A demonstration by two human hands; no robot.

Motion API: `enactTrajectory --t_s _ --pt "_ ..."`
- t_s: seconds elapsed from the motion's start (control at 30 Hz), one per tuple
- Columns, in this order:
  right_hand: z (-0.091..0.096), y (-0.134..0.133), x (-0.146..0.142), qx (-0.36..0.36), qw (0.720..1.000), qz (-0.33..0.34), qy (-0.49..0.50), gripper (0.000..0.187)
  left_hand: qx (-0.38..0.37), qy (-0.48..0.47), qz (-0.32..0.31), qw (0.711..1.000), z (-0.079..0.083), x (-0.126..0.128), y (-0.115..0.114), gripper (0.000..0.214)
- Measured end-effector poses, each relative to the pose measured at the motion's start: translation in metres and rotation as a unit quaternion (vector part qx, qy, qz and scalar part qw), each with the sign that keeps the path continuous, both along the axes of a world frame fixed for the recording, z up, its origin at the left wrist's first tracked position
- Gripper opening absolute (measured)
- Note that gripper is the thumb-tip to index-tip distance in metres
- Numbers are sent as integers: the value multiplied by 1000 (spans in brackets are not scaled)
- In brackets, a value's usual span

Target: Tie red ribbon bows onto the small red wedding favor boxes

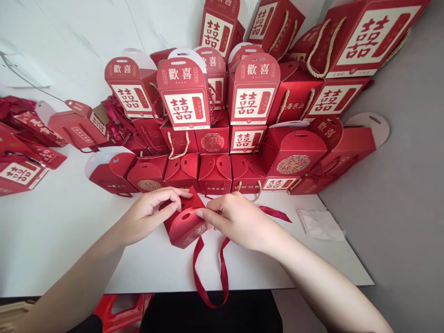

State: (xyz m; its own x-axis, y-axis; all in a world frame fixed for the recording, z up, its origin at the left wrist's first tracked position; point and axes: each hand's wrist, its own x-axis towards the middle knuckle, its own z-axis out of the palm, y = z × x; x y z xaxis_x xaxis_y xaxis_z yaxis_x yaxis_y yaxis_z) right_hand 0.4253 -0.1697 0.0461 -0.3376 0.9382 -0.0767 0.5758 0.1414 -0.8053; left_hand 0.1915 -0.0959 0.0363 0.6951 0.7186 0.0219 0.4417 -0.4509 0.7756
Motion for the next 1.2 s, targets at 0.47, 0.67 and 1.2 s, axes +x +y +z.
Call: enactTrajectory --t_s 0.47,0.67,1.2 --pt "-83 -62 -69 26 985 -20 -169 7 145 10 -58 988 -10 5 -1 13" --pt "-44 -55 -27 -117 965 -34 232 31 119 -29 -69 990 -6 5 -2 11" --pt "-45 -46 -32 -103 942 -9 319 38 125 -37 -94 987 -3 1 -1 24"
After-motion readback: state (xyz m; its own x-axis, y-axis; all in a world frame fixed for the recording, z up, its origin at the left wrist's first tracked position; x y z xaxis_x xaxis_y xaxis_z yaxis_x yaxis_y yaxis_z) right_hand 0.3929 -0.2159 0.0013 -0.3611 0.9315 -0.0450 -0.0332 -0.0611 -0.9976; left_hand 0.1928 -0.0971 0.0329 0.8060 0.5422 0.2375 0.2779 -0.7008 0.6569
